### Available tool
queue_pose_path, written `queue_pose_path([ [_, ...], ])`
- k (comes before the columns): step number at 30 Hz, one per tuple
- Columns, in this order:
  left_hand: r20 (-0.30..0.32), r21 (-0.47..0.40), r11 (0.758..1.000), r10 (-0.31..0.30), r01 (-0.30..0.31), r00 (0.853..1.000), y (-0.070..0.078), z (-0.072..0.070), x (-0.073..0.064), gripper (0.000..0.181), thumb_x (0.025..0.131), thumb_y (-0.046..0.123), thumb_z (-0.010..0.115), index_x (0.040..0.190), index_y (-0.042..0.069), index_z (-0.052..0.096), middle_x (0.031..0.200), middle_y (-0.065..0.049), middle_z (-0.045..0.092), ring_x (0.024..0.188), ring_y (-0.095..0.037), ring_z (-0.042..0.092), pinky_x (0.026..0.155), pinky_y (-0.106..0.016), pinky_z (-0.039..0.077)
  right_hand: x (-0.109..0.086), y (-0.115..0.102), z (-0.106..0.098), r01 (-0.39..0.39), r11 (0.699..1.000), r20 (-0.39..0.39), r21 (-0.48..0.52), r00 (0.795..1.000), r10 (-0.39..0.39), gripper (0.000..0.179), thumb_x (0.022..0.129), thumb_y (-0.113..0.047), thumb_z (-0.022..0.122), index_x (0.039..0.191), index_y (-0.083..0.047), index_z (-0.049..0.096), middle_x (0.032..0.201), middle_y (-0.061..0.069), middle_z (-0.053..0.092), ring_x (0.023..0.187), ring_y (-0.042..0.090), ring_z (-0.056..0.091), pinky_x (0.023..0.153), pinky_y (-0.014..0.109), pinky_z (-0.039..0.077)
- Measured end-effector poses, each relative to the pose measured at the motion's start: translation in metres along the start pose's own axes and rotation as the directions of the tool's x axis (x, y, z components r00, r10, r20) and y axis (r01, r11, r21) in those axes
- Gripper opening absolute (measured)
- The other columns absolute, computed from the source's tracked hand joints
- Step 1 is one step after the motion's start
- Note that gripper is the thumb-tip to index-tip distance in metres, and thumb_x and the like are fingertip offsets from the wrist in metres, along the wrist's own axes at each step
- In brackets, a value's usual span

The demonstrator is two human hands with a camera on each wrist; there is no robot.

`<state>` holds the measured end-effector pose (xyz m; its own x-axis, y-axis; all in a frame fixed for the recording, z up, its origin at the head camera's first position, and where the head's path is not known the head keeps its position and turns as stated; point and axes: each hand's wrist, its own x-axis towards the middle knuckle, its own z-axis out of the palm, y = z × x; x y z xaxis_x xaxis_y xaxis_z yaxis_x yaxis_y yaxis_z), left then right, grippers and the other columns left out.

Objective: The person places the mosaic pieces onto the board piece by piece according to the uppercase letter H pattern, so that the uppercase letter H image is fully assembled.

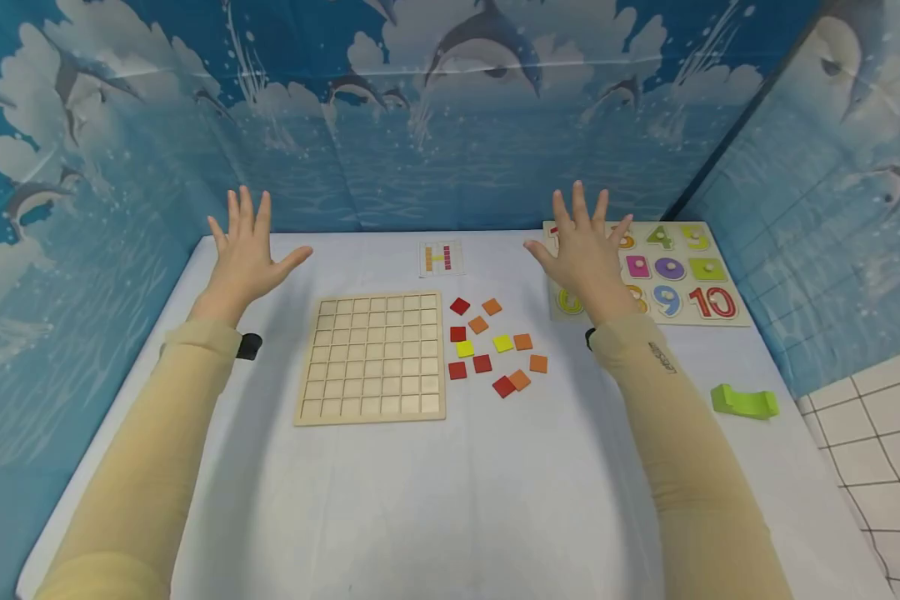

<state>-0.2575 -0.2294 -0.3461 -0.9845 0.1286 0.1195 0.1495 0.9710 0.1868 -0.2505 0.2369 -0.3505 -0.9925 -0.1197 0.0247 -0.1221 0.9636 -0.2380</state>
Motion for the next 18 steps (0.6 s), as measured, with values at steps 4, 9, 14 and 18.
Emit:
queue_pose_path([
  [4,-0.011,-0.02,1.0,-0.002,0.001,1.0,0.0,0.001,-0.005,0.103,0.091,0.073,0.042,0.156,0.017,-0.016,0.16,-0.012,-0.029,0.146,-0.029,-0.032,0.115,-0.069,-0.014,-0.006,-0.005,0.003,0.025,1.0,0.005,-0.002,1.0,-0.025,0.087,0.099,-0.06,0.041,0.159,-0.017,-0.005,0.163,0.01,-0.021,0.145,0.043,-0.027,0.106,0.078,-0.015],
  [9,-0.022,-0.039,0.999,0.014,-0.015,1.0,-0.002,0.008,-0.017,0.104,0.092,0.069,0.048,0.157,0.015,-0.012,0.162,-0.016,-0.022,0.15,-0.031,-0.025,0.118,-0.068,-0.008,-0.017,-0.01,0.017,0.072,0.997,0.004,0.016,0.997,-0.072,0.087,0.099,-0.053,0.049,0.159,-0.015,-0.001,0.165,0.01,-0.017,0.147,0.045,-0.021,0.107,0.079,-0.011],
  [14,-0.026,-0.063,0.997,0.029,-0.031,0.999,-0.005,0.021,-0.034,0.101,0.093,0.062,0.054,0.159,0.01,-0.002,0.164,-0.021,-0.012,0.153,-0.037,-0.012,0.12,-0.067,0.001,-0.031,-0.014,0.037,0.128,0.986,0.014,0.107,0.991,-0.13,0.083,0.097,-0.043,0.058,0.159,-0.01,0.013,0.167,0.01,-0.007,0.151,0.043,-0.011,0.114,0.074,-0.004],
  [18,0.013,-0.108,0.993,0.043,-0.042,0.999,-0.007,0.033,-0.048,0.095,0.094,0.055,0.058,0.158,0.004,0.011,0.164,-0.025,-0.005,0.153,-0.041,-0.005,0.12,-0.066,0.004,-0.043,-0.015,0.05,0.139,0.976,0.044,0.169,0.988,-0.148,0.079,0.095,-0.036,0.063,0.157,-0.008,0.022,0.167,0.012,0.002,0.152,0.042,-0.004,0.117,0.07,0.002],
])
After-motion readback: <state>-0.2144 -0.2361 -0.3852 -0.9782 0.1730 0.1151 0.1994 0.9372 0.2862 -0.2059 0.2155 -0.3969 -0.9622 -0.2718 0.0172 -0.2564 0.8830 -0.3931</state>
